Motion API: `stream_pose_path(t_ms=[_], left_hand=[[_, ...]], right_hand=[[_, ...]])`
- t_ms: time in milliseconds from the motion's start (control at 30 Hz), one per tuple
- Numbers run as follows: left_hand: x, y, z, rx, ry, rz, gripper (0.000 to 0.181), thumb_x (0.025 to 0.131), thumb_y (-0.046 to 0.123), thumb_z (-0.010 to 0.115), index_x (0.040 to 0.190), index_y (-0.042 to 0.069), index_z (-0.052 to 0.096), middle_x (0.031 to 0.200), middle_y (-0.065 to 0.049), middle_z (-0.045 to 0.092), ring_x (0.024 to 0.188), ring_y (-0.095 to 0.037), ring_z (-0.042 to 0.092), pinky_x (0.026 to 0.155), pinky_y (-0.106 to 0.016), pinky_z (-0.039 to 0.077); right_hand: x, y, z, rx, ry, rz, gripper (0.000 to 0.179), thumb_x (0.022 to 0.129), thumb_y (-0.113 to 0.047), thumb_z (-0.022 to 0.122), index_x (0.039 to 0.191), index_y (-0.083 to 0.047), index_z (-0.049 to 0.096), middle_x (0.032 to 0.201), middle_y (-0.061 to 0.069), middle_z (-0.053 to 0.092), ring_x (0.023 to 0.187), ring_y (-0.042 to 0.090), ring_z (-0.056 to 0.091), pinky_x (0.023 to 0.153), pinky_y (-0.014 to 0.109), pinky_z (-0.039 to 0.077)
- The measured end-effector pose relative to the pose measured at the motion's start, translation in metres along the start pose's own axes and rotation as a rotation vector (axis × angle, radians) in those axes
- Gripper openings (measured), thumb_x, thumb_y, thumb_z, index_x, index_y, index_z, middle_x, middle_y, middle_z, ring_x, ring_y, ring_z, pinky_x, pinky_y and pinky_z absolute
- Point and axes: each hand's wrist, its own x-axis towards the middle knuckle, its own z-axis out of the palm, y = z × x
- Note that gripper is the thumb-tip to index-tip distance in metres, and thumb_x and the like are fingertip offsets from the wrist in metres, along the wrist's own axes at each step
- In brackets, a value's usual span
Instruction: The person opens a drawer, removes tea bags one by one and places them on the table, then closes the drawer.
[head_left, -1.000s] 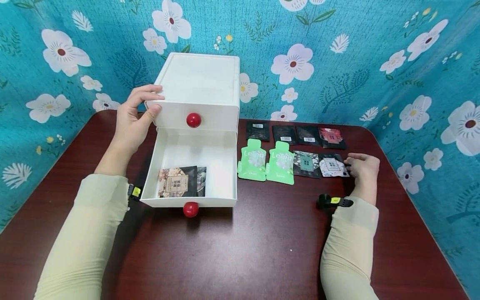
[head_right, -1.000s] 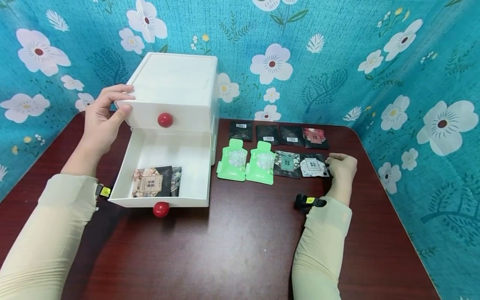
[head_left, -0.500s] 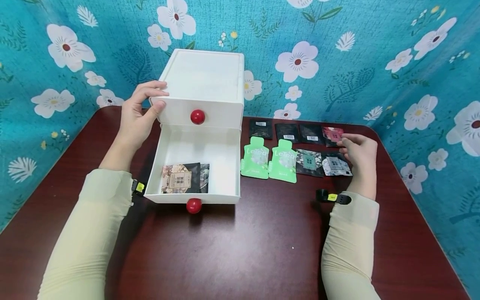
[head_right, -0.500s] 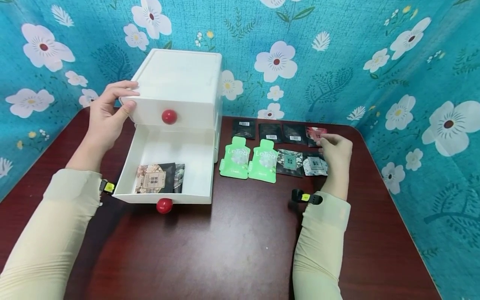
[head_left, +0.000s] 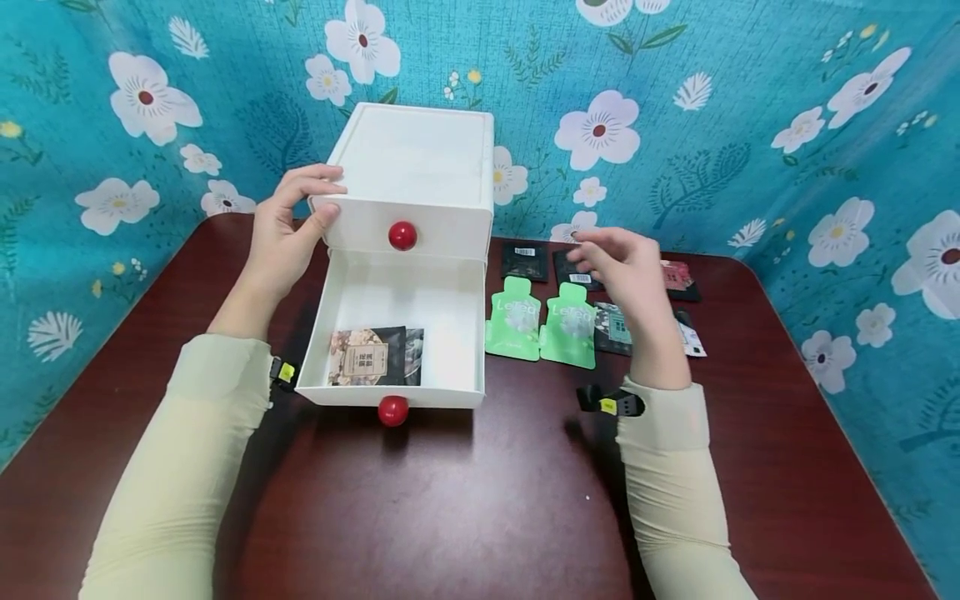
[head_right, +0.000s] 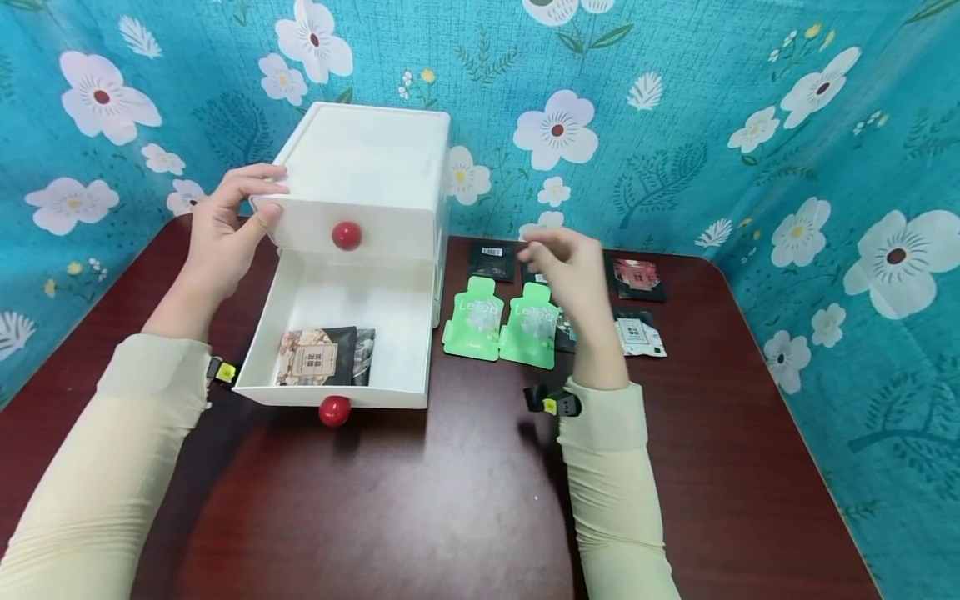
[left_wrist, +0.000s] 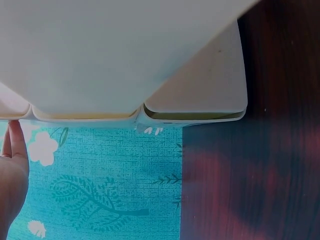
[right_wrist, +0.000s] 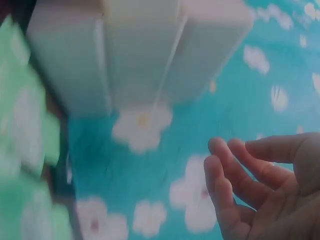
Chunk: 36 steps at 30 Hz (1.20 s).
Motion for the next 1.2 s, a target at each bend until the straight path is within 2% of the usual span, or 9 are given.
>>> stream_pose_path(t_ms=[200, 333, 500, 667, 833, 1067, 1200], left_hand=[[0.003, -0.002, 0.002, -0.018, -0.012, 0.003, 0.022, 0.098, 0.009, 0.061, 0.115, -0.003, 0.067, 0.135, 0.002, 0.059, 0.135, -0.013, 0.045, 0.094, -0.021, 0.054], [0.003, -0.002, 0.002, -0.020, -0.008, 0.011, 0.021, 0.098, 0.008, 0.061, 0.114, -0.003, 0.068, 0.135, 0.002, 0.059, 0.134, -0.013, 0.046, 0.094, -0.020, 0.054], [0.003, -0.002, 0.000, -0.018, 0.001, -0.001, 0.021, 0.098, 0.009, 0.061, 0.115, -0.003, 0.067, 0.135, 0.001, 0.059, 0.134, -0.012, 0.046, 0.095, -0.022, 0.054], [0.002, -0.002, -0.001, -0.009, 0.000, -0.004, 0.021, 0.098, 0.009, 0.061, 0.115, -0.003, 0.068, 0.136, 0.000, 0.059, 0.135, -0.013, 0.045, 0.094, -0.021, 0.054], [0.002, -0.004, -0.001, -0.005, -0.004, -0.004, 0.022, 0.098, 0.010, 0.061, 0.115, -0.002, 0.067, 0.137, 0.000, 0.059, 0.135, -0.013, 0.045, 0.094, -0.021, 0.054], [0.001, -0.003, -0.001, -0.005, -0.011, 0.003, 0.022, 0.099, 0.010, 0.060, 0.116, -0.002, 0.067, 0.135, 0.003, 0.059, 0.134, -0.013, 0.046, 0.094, -0.023, 0.055], [0.002, -0.004, -0.001, -0.026, -0.013, 0.022, 0.021, 0.098, 0.007, 0.059, 0.115, -0.004, 0.067, 0.133, 0.007, 0.059, 0.132, -0.012, 0.047, 0.092, -0.020, 0.055]], right_hand=[[0.006, -0.039, 0.031, 0.025, -0.153, -0.100, 0.030, 0.100, -0.022, 0.060, 0.120, -0.002, 0.068, 0.088, -0.007, 0.072, 0.084, 0.013, 0.067, 0.078, 0.022, 0.053], [0.010, -0.061, 0.049, 0.062, -0.267, -0.168, 0.025, 0.100, -0.014, 0.059, 0.118, 0.001, 0.069, 0.092, 0.008, 0.073, 0.085, 0.021, 0.066, 0.080, 0.025, 0.055], [0.011, -0.082, 0.070, -0.014, -0.388, -0.240, 0.025, 0.099, -0.012, 0.060, 0.118, 0.000, 0.069, 0.099, 0.018, 0.072, 0.085, 0.023, 0.066, 0.080, 0.028, 0.056], [0.012, -0.099, 0.092, -0.123, -0.544, -0.216, 0.025, 0.100, -0.013, 0.057, 0.119, -0.003, 0.069, 0.104, 0.014, 0.073, 0.090, 0.026, 0.069, 0.086, 0.034, 0.055], [0.017, -0.114, 0.114, -0.273, -0.690, -0.175, 0.025, 0.100, -0.014, 0.058, 0.120, -0.005, 0.070, 0.104, 0.011, 0.072, 0.090, 0.024, 0.068, 0.084, 0.032, 0.056], [0.021, -0.127, 0.143, -0.444, -0.901, -0.206, 0.026, 0.100, -0.018, 0.059, 0.119, -0.004, 0.070, 0.103, 0.011, 0.072, 0.092, 0.026, 0.069, 0.081, 0.030, 0.056], [0.023, -0.130, 0.160, -0.516, -0.993, -0.162, 0.027, 0.100, -0.022, 0.059, 0.119, -0.007, 0.071, 0.107, 0.011, 0.072, 0.094, 0.026, 0.069, 0.082, 0.031, 0.057]])
